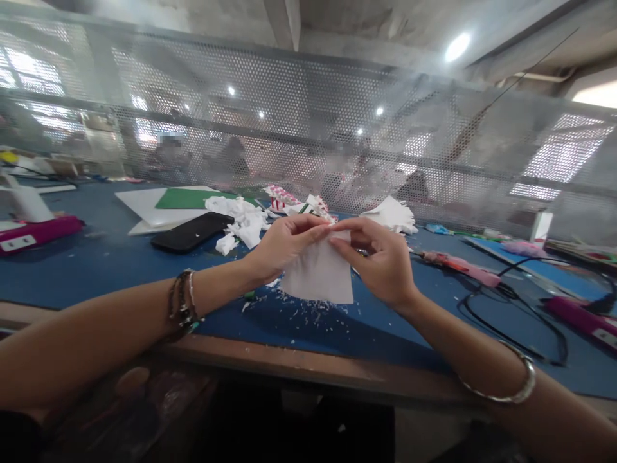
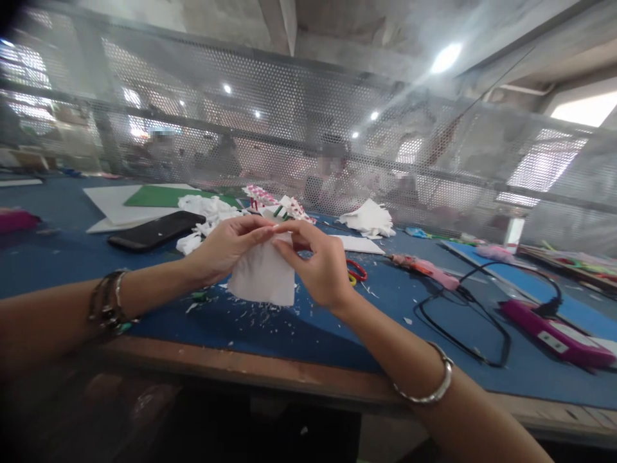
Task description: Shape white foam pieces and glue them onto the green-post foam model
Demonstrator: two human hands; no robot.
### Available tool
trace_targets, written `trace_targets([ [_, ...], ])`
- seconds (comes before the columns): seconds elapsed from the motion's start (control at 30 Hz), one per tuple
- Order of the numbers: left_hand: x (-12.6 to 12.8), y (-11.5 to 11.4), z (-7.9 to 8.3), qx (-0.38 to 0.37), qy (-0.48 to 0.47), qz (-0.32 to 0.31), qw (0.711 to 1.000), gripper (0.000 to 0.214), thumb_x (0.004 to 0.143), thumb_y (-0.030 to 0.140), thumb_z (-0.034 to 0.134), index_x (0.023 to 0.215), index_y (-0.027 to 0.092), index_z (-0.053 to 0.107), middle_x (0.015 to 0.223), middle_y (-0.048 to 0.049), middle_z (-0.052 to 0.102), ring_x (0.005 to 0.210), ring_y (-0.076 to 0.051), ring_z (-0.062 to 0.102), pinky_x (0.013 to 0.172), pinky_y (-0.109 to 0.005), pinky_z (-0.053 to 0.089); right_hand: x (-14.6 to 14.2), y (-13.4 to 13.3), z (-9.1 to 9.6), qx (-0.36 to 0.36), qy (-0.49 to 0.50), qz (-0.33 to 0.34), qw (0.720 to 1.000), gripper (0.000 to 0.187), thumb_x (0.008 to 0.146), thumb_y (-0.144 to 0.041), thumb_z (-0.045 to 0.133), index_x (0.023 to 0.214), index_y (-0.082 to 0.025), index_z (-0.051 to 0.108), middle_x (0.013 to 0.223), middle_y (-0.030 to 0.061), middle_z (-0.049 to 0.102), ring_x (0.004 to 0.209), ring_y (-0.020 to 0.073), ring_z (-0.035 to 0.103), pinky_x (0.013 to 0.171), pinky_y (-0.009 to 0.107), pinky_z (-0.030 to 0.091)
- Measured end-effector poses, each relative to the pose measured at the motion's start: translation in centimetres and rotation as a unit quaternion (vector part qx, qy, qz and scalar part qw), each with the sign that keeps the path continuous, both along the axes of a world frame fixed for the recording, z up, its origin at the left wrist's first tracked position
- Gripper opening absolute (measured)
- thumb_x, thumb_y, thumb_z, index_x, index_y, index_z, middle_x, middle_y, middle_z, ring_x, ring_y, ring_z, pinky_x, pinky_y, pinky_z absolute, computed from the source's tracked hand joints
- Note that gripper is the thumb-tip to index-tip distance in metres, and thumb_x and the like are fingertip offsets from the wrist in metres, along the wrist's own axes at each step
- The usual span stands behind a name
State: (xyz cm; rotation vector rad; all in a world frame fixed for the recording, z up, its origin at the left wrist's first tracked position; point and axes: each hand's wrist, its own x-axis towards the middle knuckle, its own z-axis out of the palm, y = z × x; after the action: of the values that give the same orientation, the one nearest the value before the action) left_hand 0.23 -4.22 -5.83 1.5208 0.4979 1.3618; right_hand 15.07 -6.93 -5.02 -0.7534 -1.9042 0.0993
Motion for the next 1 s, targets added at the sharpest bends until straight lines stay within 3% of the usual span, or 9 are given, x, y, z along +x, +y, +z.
trace_targets([
  [0.17, 0.1, 0.1, -0.1, -0.006, 0.001, -0.016, 1.0, 0.013, 0.063, 0.028, 0.065, 0.066, 0.016, 0.062, 0.064, 0.0027, 0.058, 0.059, -0.006, 0.049, 0.056, -0.018, 0.037, 0.4, 0.0, 0.1, 0.082, -0.048, -0.046, 0.994, 0.01, 0.073, -0.019, 0.055, 0.082, -0.02, 0.06, 0.071, -0.0022, 0.064, 0.059, 0.0072, 0.057, 0.053, 0.019, 0.044],
  [0.33, 0.2, 0.1, -0.2, -0.007, 0.011, -0.015, 1.0, 0.013, 0.064, 0.028, 0.064, 0.069, 0.016, 0.062, 0.063, 0.0029, 0.058, 0.056, -0.005, 0.048, 0.055, -0.018, 0.038, 0.8, 0.0, 0.5, 0.15, -0.077, -0.07, 0.983, 0.007, 0.074, -0.017, 0.054, 0.075, -0.019, 0.06, 0.067, -0.0024, 0.064, 0.059, 0.0072, 0.057, 0.058, 0.019, 0.046],
  [0.43, 0.0, 0.2, -0.2, 0.012, 0.026, 0.016, 0.999, 0.013, 0.065, 0.028, 0.062, 0.071, 0.016, 0.062, 0.067, 0.0019, 0.061, 0.06, -0.007, 0.051, 0.058, -0.019, 0.04, 0.7, 0.0, 0.6, 0.13, -0.075, -0.049, 0.987, 0.007, 0.073, -0.019, 0.054, 0.077, -0.019, 0.06, 0.064, -0.0028, 0.061, 0.057, 0.0066, 0.055, 0.057, 0.018, 0.046],
  [0.57, -0.1, 0.2, -0.3, 0.088, 0.076, 0.091, 0.989, 0.011, 0.069, 0.025, 0.059, 0.072, 0.016, 0.061, 0.074, -0.0011, 0.064, 0.068, -0.009, 0.055, 0.064, -0.022, 0.043, 0.0, -0.1, 0.1, 0.039, -0.042, -0.015, 0.998, 0.012, 0.072, -0.023, 0.055, 0.084, -0.019, 0.057, 0.069, -0.0024, 0.059, 0.059, 0.0062, 0.052, 0.054, 0.017, 0.045],
  [0.73, -0.1, 0.4, -0.7, 0.178, 0.117, 0.124, 0.969, 0.015, 0.071, 0.028, 0.057, 0.077, 0.014, 0.061, 0.082, -0.0047, 0.064, 0.074, -0.011, 0.057, 0.066, -0.022, 0.045, -0.7, -0.3, -0.6, -0.005, 0.007, -0.033, 0.999, 0.009, 0.073, -0.017, 0.053, 0.08, -0.019, 0.058, 0.077, -0.0018, 0.061, 0.063, 0.0062, 0.053, 0.056, 0.017, 0.044],
  [0.87, -0.2, 0.5, -0.6, 0.173, 0.132, 0.123, 0.968, 0.017, 0.071, 0.027, 0.057, 0.08, 0.013, 0.06, 0.081, -0.0053, 0.064, 0.072, -0.01, 0.057, 0.064, -0.021, 0.045, -0.3, 0.0, -0.2, -0.002, -0.002, -0.032, 0.999, 0.012, 0.075, -0.017, 0.05, 0.078, -0.018, 0.061, 0.078, -0.0003, 0.064, 0.072, 0.0089, 0.057, 0.06, 0.02, 0.044],
  [1.0, -0.3, 0.7, -0.3, 0.136, 0.114, 0.082, 0.981, 0.015, 0.07, 0.025, 0.057, 0.08, 0.013, 0.06, 0.078, -0.0035, 0.064, 0.068, -0.009, 0.056, 0.063, -0.021, 0.044, 0.3, 0.5, 0.3, 0.02, -0.04, -0.035, 0.998, 0.013, 0.075, -0.019, 0.052, 0.08, -0.019, 0.063, 0.079, 0.0, 0.066, 0.072, 0.0103, 0.058, 0.059, 0.022, 0.043],
])
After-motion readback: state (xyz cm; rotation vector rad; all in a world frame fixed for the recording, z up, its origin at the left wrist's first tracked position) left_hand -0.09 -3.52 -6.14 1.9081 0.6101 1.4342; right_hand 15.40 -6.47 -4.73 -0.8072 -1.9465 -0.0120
